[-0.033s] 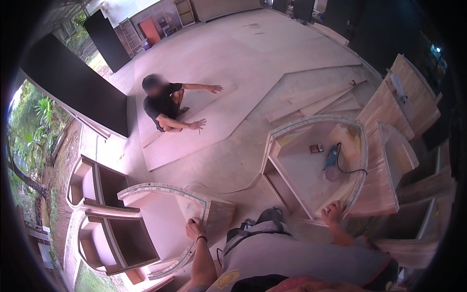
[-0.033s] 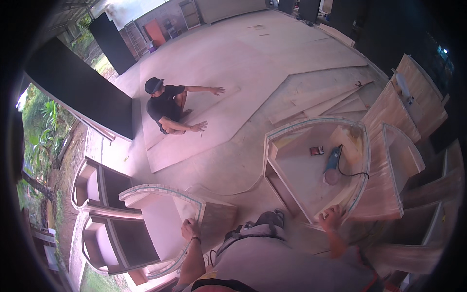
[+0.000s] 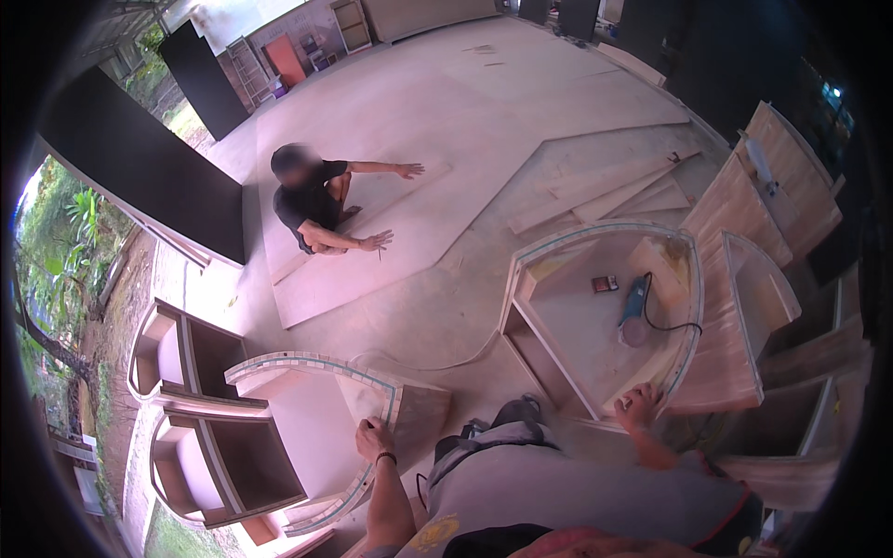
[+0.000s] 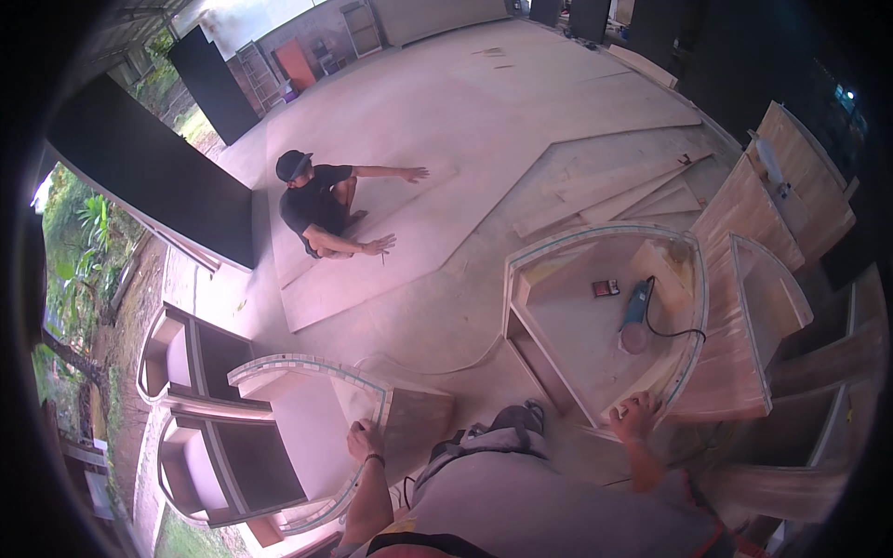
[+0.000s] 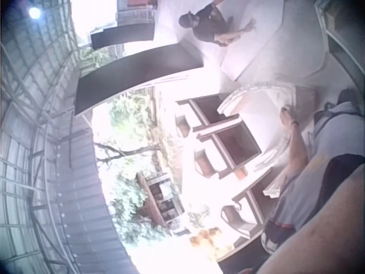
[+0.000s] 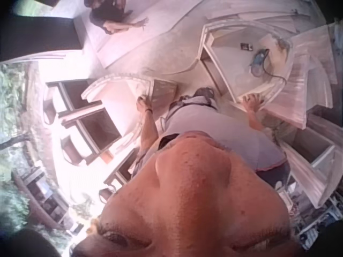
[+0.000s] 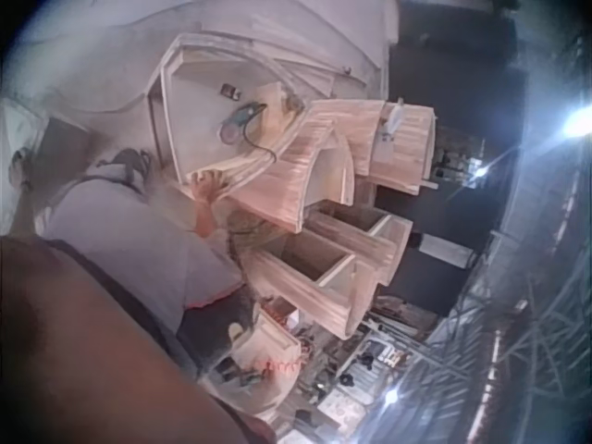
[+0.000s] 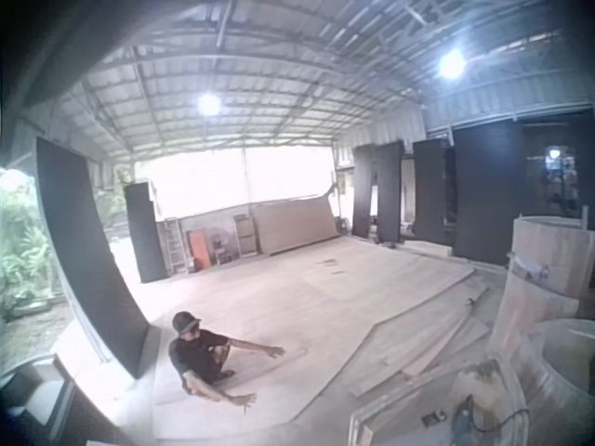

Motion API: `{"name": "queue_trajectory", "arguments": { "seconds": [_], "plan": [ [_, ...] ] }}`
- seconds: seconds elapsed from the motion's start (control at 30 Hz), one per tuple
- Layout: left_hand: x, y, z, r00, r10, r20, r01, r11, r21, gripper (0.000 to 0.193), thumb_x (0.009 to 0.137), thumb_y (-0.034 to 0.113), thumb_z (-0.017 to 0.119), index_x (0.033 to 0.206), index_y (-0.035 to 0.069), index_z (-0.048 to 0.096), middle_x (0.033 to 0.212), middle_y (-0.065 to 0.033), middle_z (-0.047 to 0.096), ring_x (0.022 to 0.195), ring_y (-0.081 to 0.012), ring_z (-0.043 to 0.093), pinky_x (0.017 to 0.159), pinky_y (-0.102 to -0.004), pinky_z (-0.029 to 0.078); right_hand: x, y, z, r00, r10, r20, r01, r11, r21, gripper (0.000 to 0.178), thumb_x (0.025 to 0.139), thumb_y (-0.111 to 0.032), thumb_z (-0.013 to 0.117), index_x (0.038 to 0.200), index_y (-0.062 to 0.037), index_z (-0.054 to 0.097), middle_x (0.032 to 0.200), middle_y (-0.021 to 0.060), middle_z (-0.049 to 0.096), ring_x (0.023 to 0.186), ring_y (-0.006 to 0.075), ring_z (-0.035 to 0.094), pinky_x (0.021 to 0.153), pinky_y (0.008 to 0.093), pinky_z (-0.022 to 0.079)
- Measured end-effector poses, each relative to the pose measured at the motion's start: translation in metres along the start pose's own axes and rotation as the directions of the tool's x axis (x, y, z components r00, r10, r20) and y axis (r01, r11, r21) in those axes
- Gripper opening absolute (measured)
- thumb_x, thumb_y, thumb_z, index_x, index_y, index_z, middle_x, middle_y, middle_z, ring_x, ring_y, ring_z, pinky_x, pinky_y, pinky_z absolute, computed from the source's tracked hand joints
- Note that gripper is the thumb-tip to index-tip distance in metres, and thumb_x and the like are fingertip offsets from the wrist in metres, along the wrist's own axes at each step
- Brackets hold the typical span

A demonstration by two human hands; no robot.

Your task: The person hammers a wooden frame, applies glue to the joints, and presses a small wooden piece into place. They then move the frame to the floor and position it alongside other furniture pieces.

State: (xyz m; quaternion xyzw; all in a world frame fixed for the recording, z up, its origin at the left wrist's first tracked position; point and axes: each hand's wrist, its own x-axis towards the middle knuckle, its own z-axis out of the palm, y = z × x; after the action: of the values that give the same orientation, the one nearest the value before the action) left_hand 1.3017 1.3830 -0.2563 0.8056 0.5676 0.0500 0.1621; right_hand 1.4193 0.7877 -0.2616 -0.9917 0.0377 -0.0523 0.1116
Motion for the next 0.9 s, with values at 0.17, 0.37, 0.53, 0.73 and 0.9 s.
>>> {"name": "queue_trajectory", "arguments": {
  "seconds": [0.17, 0.37, 0.53, 0.73, 0.9],
  "plan": [
    [-0.003, 0.001, -0.002, 0.997, -0.035, -0.073, 0.037, 0.999, 0.025, 0.032, 0.093, 0.035, 0.058, 0.105, 0.007, 0.067, 0.114, -0.0159, 0.066, 0.116, -0.0349, 0.059, 0.099, -0.0488, 0.046, -0.002, 0.006, 0.000, 0.996, -0.069, -0.057, 0.070, 0.997, 0.020, 0.016, 0.069, -0.029, 0.081, 0.077, -0.0175, 0.072, 0.110, -0.0013, 0.061, 0.132, 0.0313, 0.045, 0.119, 0.0685, 0.016],
    [-0.003, 0.000, -0.003, 0.989, -0.029, -0.142, 0.047, 0.991, 0.129, 0.050, 0.091, 0.038, 0.061, 0.132, 0.010, 0.055, 0.132, -0.0136, 0.057, 0.128, -0.0318, 0.052, 0.108, -0.0461, 0.040, -0.003, 0.002, -0.001, 0.998, -0.060, -0.037, 0.061, 0.998, 0.019, 0.020, 0.069, -0.034, 0.080, 0.080, -0.0183, 0.073, 0.113, -0.0001, 0.060, 0.133, 0.0314, 0.044, 0.118, 0.0688, 0.015],
    [-0.004, 0.012, -0.007, 0.998, -0.058, 0.003, 0.058, 0.998, 0.023, 0.059, 0.098, 0.041, 0.054, 0.147, 0.009, 0.046, 0.142, -0.0173, 0.056, 0.132, -0.0354, 0.054, 0.110, -0.0487, 0.041, -0.005, 0.013, 0.004, 0.998, -0.056, -0.042, 0.058, 0.997, 0.057, 0.021, 0.069, -0.038, 0.079, 0.080, -0.0208, 0.073, 0.114, -0.0011, 0.059, 0.133, 0.0305, 0.044, 0.117, 0.0687, 0.017],
    [0.008, -0.013, 0.012, 0.991, -0.117, 0.064, 0.119, 0.992, -0.030, 0.070, 0.105, 0.059, 0.037, 0.147, 0.003, 0.048, 0.147, -0.0236, 0.056, 0.132, -0.0428, 0.055, 0.109, -0.0523, 0.043, -0.004, 0.008, -0.009, 0.996, -0.089, -0.030, 0.092, 0.986, 0.137, 0.024, 0.071, -0.042, 0.078, 0.084, -0.0223, 0.073, 0.114, -0.0004, 0.058, 0.131, 0.0301, 0.046, 0.114, 0.0684, 0.021],
    [0.045, 0.001, 0.027, 0.938, -0.300, 0.174, 0.319, 0.943, -0.092, 0.100, 0.102, 0.076, 0.018, 0.141, -0.009, 0.052, 0.143, -0.0327, 0.056, 0.134, -0.0474, 0.053, 0.113, -0.0543, 0.039, 0.009, 0.010, -0.011, 0.980, -0.149, -0.130, 0.164, 0.980, 0.115, 0.028, 0.072, -0.042, 0.079, 0.084, -0.0177, 0.073, 0.117, 0.0043, 0.059, 0.129, 0.0306, 0.047, 0.112, 0.0676, 0.025]
  ]
}}
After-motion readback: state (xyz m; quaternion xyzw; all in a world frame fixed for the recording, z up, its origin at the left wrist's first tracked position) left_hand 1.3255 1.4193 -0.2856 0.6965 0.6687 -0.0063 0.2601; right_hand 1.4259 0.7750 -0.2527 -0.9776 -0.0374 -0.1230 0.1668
